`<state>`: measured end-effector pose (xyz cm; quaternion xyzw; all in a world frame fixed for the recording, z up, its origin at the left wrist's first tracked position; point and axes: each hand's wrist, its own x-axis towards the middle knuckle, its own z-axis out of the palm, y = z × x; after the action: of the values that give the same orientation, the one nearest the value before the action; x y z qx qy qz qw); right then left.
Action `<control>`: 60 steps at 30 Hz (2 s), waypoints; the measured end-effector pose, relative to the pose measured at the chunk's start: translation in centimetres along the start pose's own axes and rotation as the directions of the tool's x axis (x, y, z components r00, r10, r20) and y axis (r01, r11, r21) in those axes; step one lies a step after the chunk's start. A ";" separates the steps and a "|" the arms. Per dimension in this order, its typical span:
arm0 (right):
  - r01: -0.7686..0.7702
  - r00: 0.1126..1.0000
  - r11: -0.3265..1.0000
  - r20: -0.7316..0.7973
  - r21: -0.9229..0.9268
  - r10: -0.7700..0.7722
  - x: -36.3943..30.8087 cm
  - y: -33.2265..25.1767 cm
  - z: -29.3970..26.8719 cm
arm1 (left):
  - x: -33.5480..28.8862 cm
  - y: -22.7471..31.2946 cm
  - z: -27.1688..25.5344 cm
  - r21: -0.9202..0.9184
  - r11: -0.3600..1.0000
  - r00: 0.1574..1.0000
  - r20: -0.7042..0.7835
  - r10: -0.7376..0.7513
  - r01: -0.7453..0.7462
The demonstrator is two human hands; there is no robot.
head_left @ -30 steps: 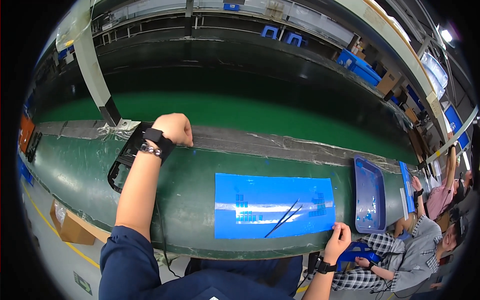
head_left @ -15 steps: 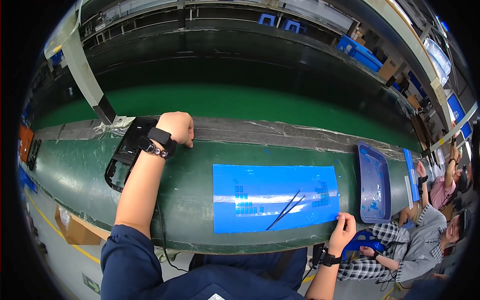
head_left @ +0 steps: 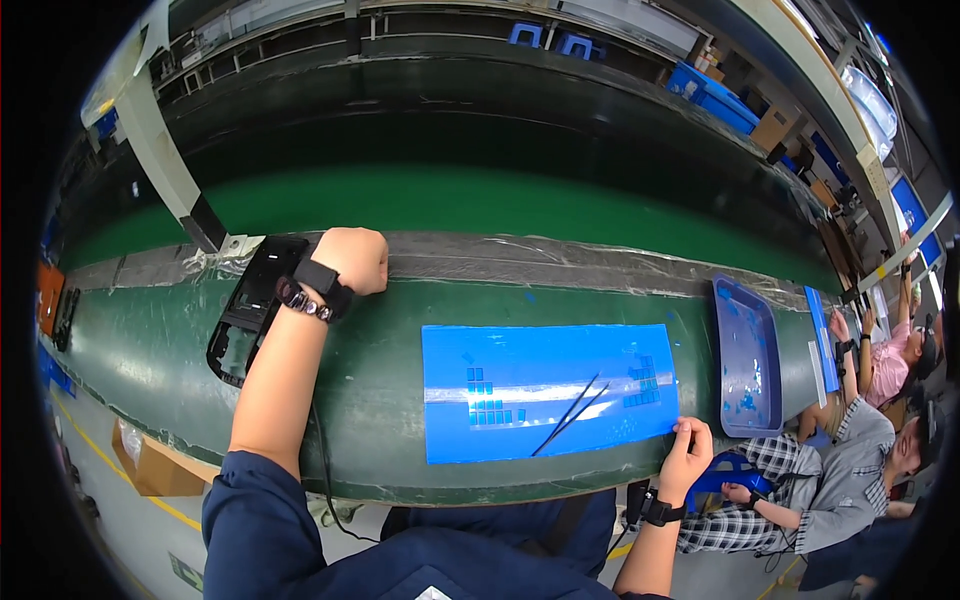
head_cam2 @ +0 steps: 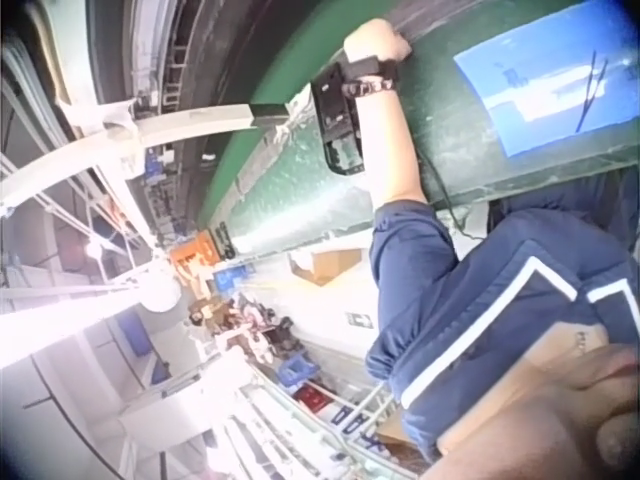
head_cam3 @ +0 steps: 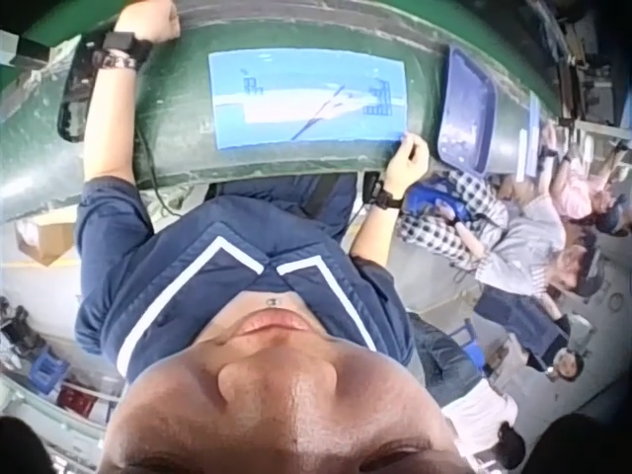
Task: The recorder is assembling an electronic component, specifically placing small parts onto a circuit board or casing using tweezers and yellow finger cots.
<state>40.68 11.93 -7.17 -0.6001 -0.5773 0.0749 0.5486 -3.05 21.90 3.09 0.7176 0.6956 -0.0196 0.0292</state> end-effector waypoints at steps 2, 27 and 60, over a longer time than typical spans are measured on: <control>-0.020 1.000 1.000 -0.022 0.021 0.021 -0.2 -0.6 -0.2 | -0.9 1.0 -1.3 -0.245 0.955 0.985 -0.028 0.168 -0.170; -0.470 0.584 0.725 0.794 0.502 -0.171 -4.7 -11.2 3.7 | -10.9 14.7 -2.2 -0.140 0.326 0.350 -0.224 0.910 -0.935; -0.179 0.873 0.674 0.201 -0.716 0.445 4.0 -4.2 -10.0 | -10.4 14.8 0.7 -0.232 0.315 0.349 -0.122 0.929 -0.920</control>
<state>46.68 8.14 1.96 -0.8245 -0.5407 0.0621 0.1549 11.40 11.05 3.32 0.9743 0.1569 0.0796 0.1408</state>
